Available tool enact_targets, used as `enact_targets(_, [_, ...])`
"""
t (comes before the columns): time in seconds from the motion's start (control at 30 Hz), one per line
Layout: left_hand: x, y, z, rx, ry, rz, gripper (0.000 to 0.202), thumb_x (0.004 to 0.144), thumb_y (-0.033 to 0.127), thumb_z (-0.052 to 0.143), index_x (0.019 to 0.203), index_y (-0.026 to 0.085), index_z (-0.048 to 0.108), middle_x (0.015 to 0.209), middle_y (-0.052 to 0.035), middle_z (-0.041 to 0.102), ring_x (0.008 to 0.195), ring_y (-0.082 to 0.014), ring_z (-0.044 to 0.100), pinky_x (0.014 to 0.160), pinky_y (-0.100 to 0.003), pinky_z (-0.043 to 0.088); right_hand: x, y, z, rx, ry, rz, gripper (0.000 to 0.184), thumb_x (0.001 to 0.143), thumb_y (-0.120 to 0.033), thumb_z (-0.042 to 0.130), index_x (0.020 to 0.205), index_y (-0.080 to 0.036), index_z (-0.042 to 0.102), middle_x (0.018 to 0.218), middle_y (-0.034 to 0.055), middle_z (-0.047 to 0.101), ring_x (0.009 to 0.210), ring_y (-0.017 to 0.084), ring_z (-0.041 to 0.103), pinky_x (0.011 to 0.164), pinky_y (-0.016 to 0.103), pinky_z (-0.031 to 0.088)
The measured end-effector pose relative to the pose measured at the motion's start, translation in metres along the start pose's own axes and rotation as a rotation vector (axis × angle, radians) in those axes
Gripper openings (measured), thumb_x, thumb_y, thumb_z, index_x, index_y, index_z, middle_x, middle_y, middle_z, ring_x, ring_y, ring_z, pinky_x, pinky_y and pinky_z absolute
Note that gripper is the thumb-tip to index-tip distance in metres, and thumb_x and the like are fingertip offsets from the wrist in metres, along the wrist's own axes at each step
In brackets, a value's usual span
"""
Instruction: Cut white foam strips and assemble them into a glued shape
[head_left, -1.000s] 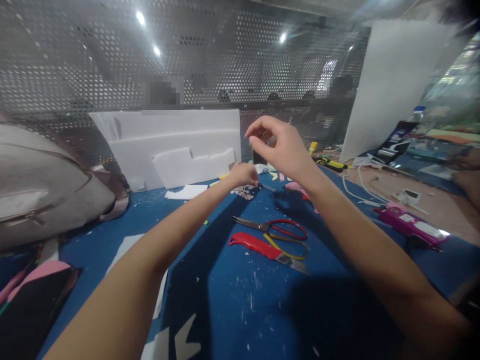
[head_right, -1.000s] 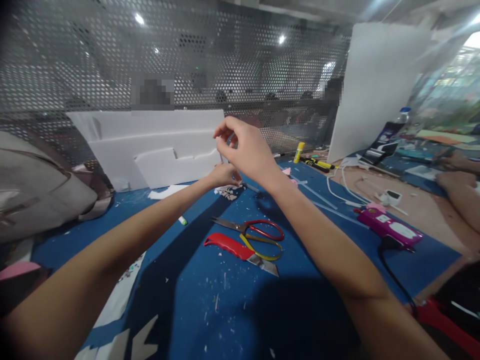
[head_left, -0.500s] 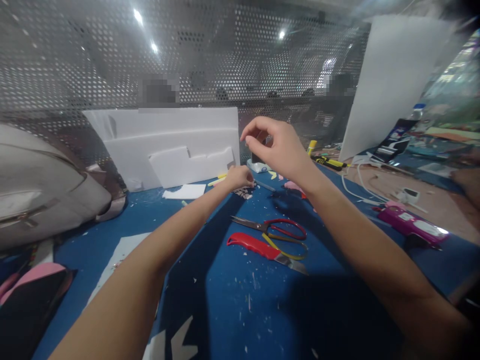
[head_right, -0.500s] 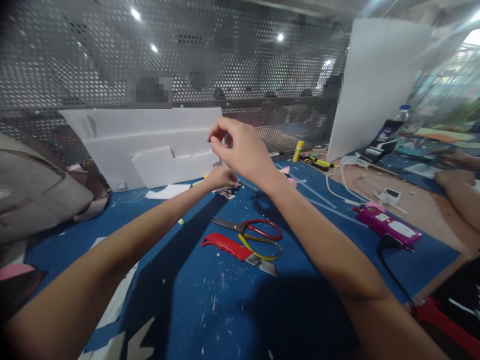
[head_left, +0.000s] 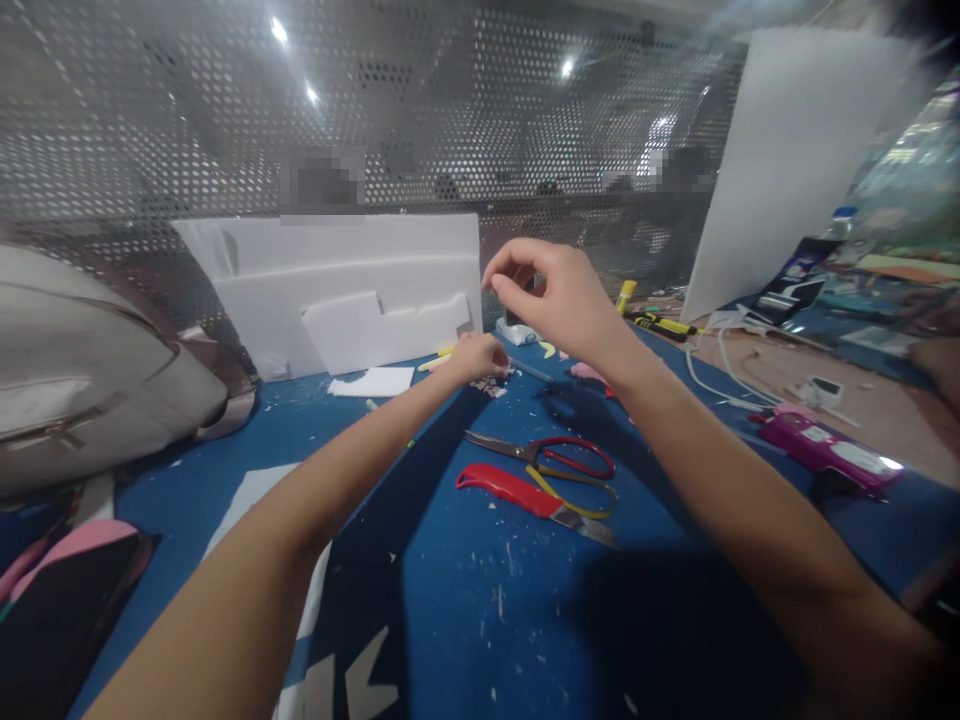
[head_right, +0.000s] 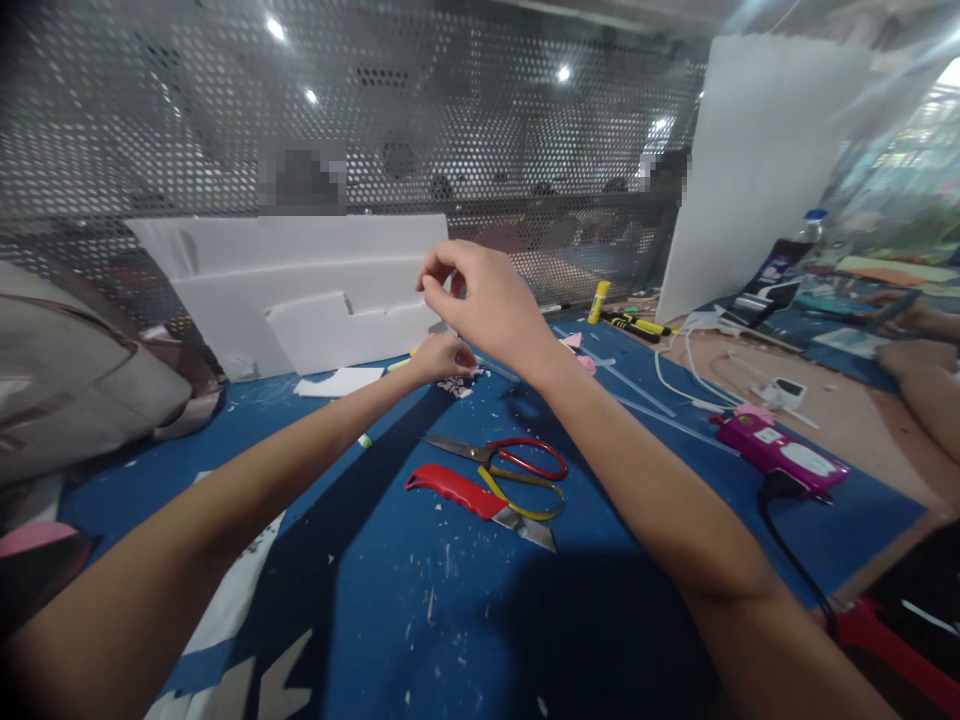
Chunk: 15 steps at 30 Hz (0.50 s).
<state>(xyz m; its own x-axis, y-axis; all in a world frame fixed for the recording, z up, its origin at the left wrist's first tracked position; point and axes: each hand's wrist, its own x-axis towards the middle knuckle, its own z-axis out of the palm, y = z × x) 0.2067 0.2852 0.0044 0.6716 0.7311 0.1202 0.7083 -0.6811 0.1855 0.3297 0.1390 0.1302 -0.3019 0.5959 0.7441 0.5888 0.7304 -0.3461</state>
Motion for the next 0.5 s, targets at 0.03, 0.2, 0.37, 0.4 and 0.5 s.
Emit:
enact_targets(0.03, [0.001, 0.000, 0.001, -0.001, 0.000, 0.003, 0.029, 0.094, 0.036, 0.060, 0.116, 0.016, 0.060, 0.118, -0.0082, 0.062, 0.101, -0.0219, 0.063, 0.087, -0.043, 0.054, 0.000, 0.000, 0.000, 0.001, 0.004, -0.007, 0.016, 0.086, -0.015, 0.053, 0.085, -0.017, 0.068, 0.082, 0.0022, 0.066, 0.068, 0.012, 0.052, 0.066, 0.029, 0.041])
enact_targets(0.2, [0.003, -0.004, 0.007, -0.017, 0.005, 0.026, 0.028, 0.094, 0.036, 0.060, 0.114, 0.016, 0.061, 0.115, -0.0076, 0.063, 0.098, -0.0210, 0.064, 0.085, -0.041, 0.054, 0.000, 0.001, 0.000, 0.002, 0.015, -0.032, 0.015, 0.085, -0.014, 0.054, 0.083, -0.017, 0.068, 0.082, 0.0020, 0.066, 0.068, 0.012, 0.053, 0.066, 0.029, 0.041])
enact_targets(0.37, [-0.003, -0.013, 0.004, -0.030, 0.022, 0.071, 0.028, 0.095, 0.036, 0.060, 0.114, 0.016, 0.061, 0.114, -0.0075, 0.063, 0.097, -0.0204, 0.064, 0.084, -0.041, 0.055, 0.000, -0.001, -0.002, 0.005, 0.006, -0.014, 0.015, 0.086, -0.014, 0.053, 0.083, -0.017, 0.068, 0.083, 0.0026, 0.066, 0.069, 0.013, 0.053, 0.066, 0.029, 0.041])
enact_targets(0.4, [-0.006, -0.015, 0.002, -0.031, 0.031, 0.078, 0.028, 0.095, 0.037, 0.060, 0.114, 0.016, 0.061, 0.114, -0.0075, 0.063, 0.097, -0.0204, 0.064, 0.084, -0.041, 0.055, 0.000, -0.001, -0.002, 0.004, 0.003, -0.011, 0.016, 0.086, -0.014, 0.053, 0.083, -0.017, 0.068, 0.083, 0.0028, 0.066, 0.070, 0.013, 0.053, 0.067, 0.029, 0.041])
enact_targets(0.5, [-0.016, -0.021, -0.007, -0.026, 0.069, 0.087, 0.027, 0.095, 0.036, 0.059, 0.113, 0.016, 0.061, 0.114, -0.0075, 0.063, 0.097, -0.0202, 0.064, 0.085, -0.041, 0.054, 0.000, -0.002, -0.002, -0.009, 0.000, -0.008, 0.015, 0.086, -0.015, 0.053, 0.083, -0.017, 0.068, 0.083, 0.0029, 0.066, 0.070, 0.013, 0.052, 0.067, 0.030, 0.040])
